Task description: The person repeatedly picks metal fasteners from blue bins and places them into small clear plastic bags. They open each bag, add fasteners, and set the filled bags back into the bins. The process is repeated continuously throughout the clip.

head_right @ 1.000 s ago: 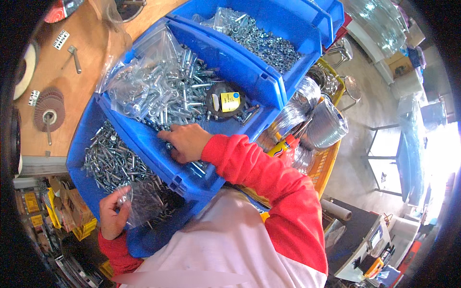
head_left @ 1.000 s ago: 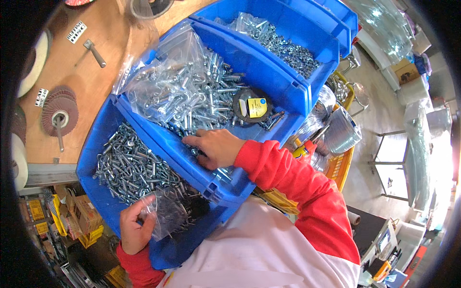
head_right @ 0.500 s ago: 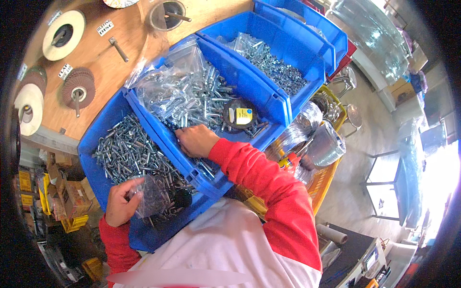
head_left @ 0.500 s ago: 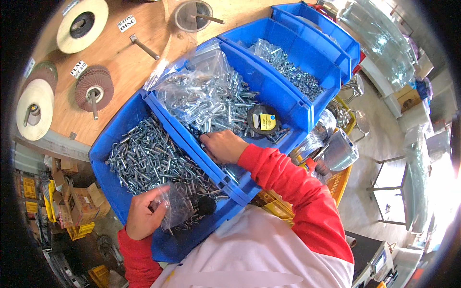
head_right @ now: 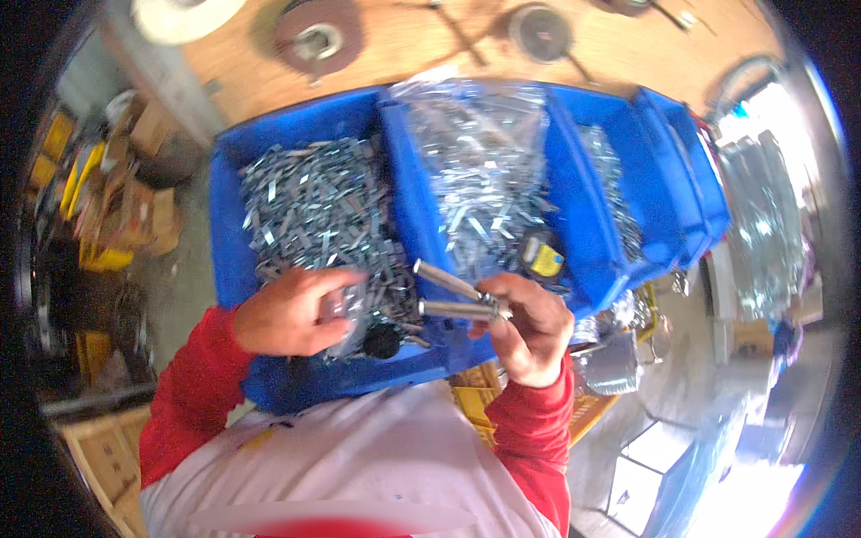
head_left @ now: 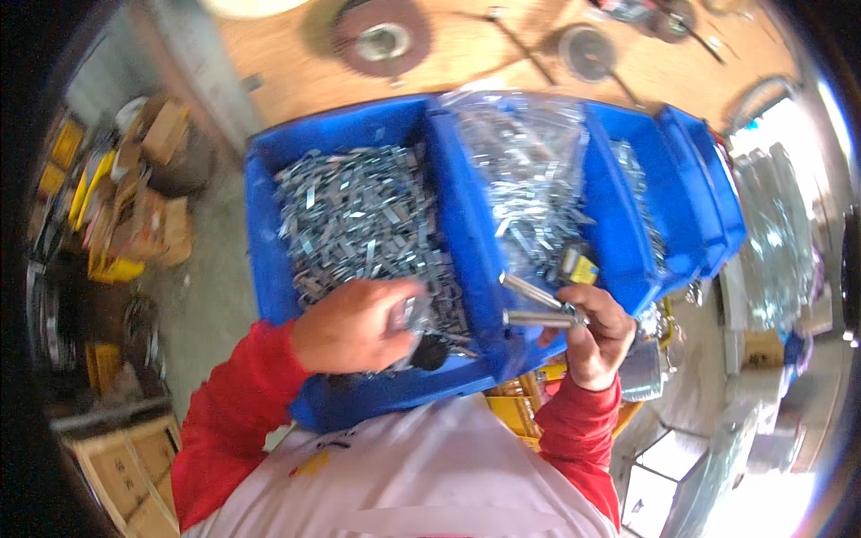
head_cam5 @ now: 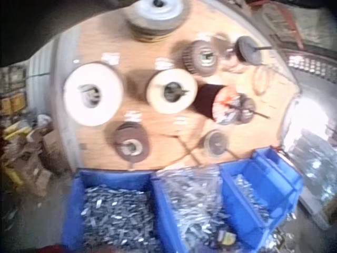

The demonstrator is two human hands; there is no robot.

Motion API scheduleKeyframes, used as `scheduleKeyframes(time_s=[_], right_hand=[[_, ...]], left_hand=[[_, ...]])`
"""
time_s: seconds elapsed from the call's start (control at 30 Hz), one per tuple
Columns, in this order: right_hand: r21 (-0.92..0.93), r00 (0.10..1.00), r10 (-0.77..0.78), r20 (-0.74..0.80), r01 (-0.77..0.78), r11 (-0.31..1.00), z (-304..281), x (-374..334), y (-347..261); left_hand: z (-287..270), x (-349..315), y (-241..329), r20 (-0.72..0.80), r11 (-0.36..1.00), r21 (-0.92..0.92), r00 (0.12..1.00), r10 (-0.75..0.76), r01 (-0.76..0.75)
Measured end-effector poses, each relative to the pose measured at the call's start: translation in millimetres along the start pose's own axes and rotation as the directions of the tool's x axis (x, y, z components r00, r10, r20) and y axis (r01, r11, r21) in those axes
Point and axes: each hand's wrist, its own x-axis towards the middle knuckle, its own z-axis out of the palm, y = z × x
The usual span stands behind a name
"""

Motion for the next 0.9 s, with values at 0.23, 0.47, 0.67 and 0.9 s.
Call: scheduleKeyframes(time_s=[0.23, 0.47, 0.67, 0.9], right_hand=[[-0.242, 0.944, 0.175, 0.281, -0.107, 0.964, 61, 6, -1], [-0.438, 0.9, 0.09, 0.427, 0.119, 0.891, 77, 22, -15], [-0.446, 0.697, 0.046, 0.716, 0.406, 0.798, 85, 46, -10], [-0.554, 0.666, 0.12, 0.737, 0.492, 0.671, 63, 49, -20]], left_hand=[[0, -1, 0, 0.029, 0.996, 0.084, 0.999, 0.039, -0.042], [9, -3, 5, -0.008, 0.979, 0.2, 0.999, 0.046, -0.044], [10, -2, 14, 0.019, 0.974, 0.217, 0.998, 0.059, -0.062], [2, -10, 19, 0.037, 0.988, 0.155, 0.999, 0.003, -0.008]])
